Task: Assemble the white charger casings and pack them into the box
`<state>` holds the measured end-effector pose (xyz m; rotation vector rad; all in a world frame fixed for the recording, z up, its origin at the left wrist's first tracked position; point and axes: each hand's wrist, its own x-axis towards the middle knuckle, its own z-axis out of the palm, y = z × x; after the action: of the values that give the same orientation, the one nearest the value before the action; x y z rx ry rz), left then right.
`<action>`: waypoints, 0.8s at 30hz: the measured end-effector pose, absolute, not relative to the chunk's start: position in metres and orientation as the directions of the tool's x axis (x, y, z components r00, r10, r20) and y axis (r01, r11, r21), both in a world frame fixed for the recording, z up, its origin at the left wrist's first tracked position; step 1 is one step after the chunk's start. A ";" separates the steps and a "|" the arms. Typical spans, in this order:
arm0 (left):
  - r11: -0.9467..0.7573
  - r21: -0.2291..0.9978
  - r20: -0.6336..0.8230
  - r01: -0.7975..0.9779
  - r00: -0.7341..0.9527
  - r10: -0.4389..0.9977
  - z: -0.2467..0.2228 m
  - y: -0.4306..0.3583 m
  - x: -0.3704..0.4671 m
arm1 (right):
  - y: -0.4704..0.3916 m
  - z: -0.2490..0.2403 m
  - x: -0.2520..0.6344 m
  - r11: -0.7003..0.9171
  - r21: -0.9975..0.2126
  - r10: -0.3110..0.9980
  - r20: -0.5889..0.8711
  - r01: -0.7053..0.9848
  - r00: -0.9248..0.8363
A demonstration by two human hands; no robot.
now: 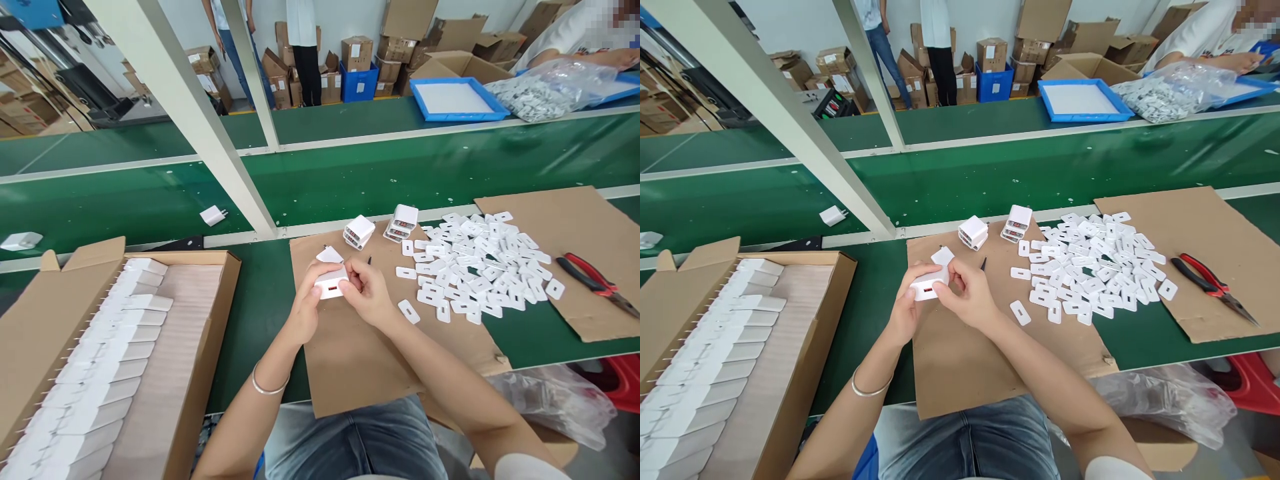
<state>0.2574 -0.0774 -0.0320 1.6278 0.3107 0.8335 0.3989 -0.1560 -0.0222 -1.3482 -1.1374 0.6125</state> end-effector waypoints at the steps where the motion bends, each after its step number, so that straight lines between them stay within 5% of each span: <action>1: -0.243 0.943 0.332 -0.228 0.709 0.622 -0.032 -0.077 0.257 | -0.156 -0.022 0.399 0.188 -0.948 0.879 0.280 0.257 0.387; 13: -0.456 0.878 0.429 -0.142 0.655 0.622 -0.023 -0.077 0.257 | -0.154 -0.026 0.403 0.140 -0.963 0.938 0.204 0.230 0.282; 24: -0.569 0.779 0.596 -0.265 0.596 0.539 -0.028 -0.078 0.256 | -0.153 -0.022 0.401 0.323 -0.895 0.890 0.398 0.307 0.223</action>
<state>0.2562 -0.0777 -0.0284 1.8946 0.2198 1.0868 0.4009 -0.1530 -0.0219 -1.2261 -1.3336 0.5879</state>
